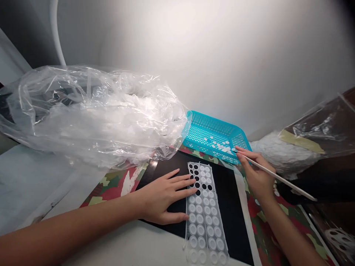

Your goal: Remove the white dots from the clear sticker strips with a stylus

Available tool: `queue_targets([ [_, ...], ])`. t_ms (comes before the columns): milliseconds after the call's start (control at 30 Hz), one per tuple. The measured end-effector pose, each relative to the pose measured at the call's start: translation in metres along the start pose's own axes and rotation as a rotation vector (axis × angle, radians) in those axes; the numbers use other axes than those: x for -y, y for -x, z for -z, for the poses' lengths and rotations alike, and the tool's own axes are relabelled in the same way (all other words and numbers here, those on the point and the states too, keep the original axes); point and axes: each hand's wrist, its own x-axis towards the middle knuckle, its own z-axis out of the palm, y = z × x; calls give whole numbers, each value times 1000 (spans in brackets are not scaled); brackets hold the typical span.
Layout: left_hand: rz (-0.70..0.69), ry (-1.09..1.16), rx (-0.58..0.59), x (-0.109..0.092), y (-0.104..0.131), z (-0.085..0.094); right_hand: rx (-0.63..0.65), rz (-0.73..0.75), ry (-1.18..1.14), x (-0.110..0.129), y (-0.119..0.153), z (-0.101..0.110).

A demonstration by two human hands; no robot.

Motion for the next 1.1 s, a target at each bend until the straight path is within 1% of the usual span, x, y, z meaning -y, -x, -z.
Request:
queue_targets([
  [67, 2, -2, -7, 0, 0, 0, 71, 45, -30, 2, 4, -3],
  [100, 1, -4, -10, 0, 0, 1, 138, 70, -56, 4, 6, -5],
  [167, -12, -6, -12, 0, -1, 1, 319, 83, -121, 7, 12, -11],
  [233, -38, -5, -7, 0, -1, 2, 494, 31, -186, 8, 18, -18],
  [267, -52, -2, 0, 0, -1, 2, 558, -5, -213, 8, 20, -21],
  [333, -75, 8, 16, 0, -1, 2, 626, -72, -245, 6, 25, -26],
  [400, -85, 18, 22, 0, -1, 1, 645, -117, -253, 3, 27, -29],
  [467, -85, 24, 20, 0, -1, 1, 636, -147, -257, 0, 28, -29],
  [567, -83, 28, 17, 0, -1, 0, 635, -153, -263, -3, 28, -29],
  [767, -94, 33, 0, 1, -1, -1, 654, -84, -241, -2, 28, -29],
  [900, -88, 24, 13, 1, -2, 0, 643, 4, -178, -1, 28, -31],
  [1000, -85, 15, 31, 0, -2, 1, 602, 82, -122, 0, 29, -31],
  [1100, -81, 20, 26, 0, -1, 1, 487, 53, -100, 0, 30, -30],
])
